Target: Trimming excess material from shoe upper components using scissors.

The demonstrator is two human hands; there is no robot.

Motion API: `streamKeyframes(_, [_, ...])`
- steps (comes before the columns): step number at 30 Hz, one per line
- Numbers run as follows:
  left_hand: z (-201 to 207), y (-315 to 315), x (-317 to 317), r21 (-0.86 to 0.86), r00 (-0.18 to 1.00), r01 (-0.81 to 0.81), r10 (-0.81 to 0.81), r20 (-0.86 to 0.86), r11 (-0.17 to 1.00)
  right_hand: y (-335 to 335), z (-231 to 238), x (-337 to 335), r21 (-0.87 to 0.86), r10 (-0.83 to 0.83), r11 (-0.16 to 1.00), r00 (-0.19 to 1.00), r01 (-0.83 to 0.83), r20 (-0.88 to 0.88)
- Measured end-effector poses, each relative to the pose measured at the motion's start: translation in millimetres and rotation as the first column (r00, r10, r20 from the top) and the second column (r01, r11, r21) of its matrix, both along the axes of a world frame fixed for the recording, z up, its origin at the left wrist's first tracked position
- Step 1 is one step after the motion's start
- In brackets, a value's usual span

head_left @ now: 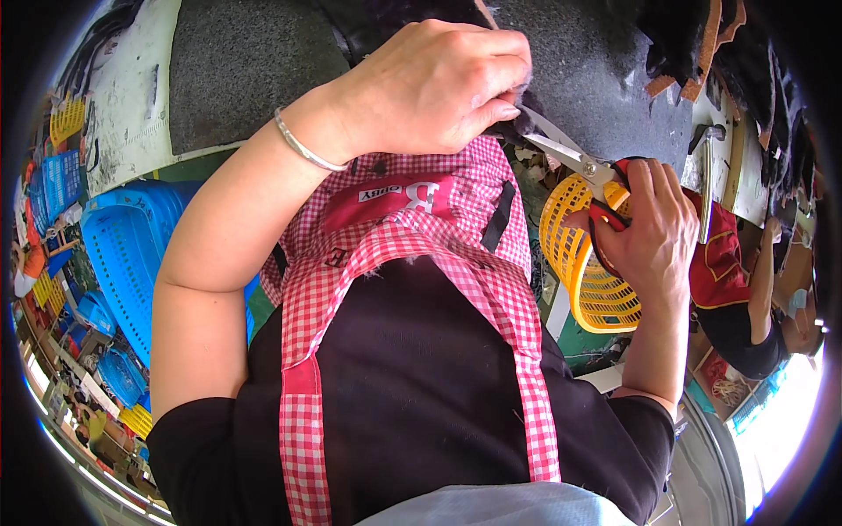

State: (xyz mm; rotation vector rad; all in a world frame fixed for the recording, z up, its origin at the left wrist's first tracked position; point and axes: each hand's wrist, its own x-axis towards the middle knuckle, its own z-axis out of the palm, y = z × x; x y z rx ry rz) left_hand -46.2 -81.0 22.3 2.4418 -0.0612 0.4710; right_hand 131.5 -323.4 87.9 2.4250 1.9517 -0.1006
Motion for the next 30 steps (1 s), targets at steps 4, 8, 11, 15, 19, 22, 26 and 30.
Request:
streamKeyframes(4, [-1,-2,1,-0.046,1.000,-0.014,0.014,-0.002,0.999,11,4,8,-0.025,0.062,0.998,0.997,-0.061,0.043])
streamKeyframes(8, [-1,-3,-2,-0.009,0.994,-0.011,0.012,0.112,1.000,23,-5,15,0.014,0.127,0.992,0.990,-0.128,0.058])
streamKeyframes(11, [-4,-3,-4,-0.052,0.993,-0.009,0.015,0.113,0.999,12,-26,36,0.107,0.225,0.969,0.974,-0.221,-0.025])
streamKeyframes(15, [-6,-3,-5,-0.114,0.996,0.001,0.009,0.086,0.993,11,-35,54,0.105,0.244,0.967,0.960,-0.231,-0.139])
streamKeyframes(19, [-10,3,-1,-0.147,0.994,-0.011,0.027,0.110,0.989,26,-27,51,0.048,0.220,0.975,0.965,-0.215,-0.142])
streamKeyframes(22, [-7,8,0,-0.174,0.996,-0.038,0.052,0.076,0.984,34,-23,54,0.093,0.256,0.966,0.946,-0.242,-0.200])
streamKeyframes(26, [-1,0,5,-0.138,0.998,-0.013,0.021,0.062,0.990,29,-21,58,-0.029,0.192,0.980,0.971,-0.198,-0.144])
streamKeyframes(30, [-15,-2,9,-0.095,0.988,0.014,0.001,0.156,0.995,15,-27,66,0.031,0.159,0.987,0.961,-0.157,-0.226])
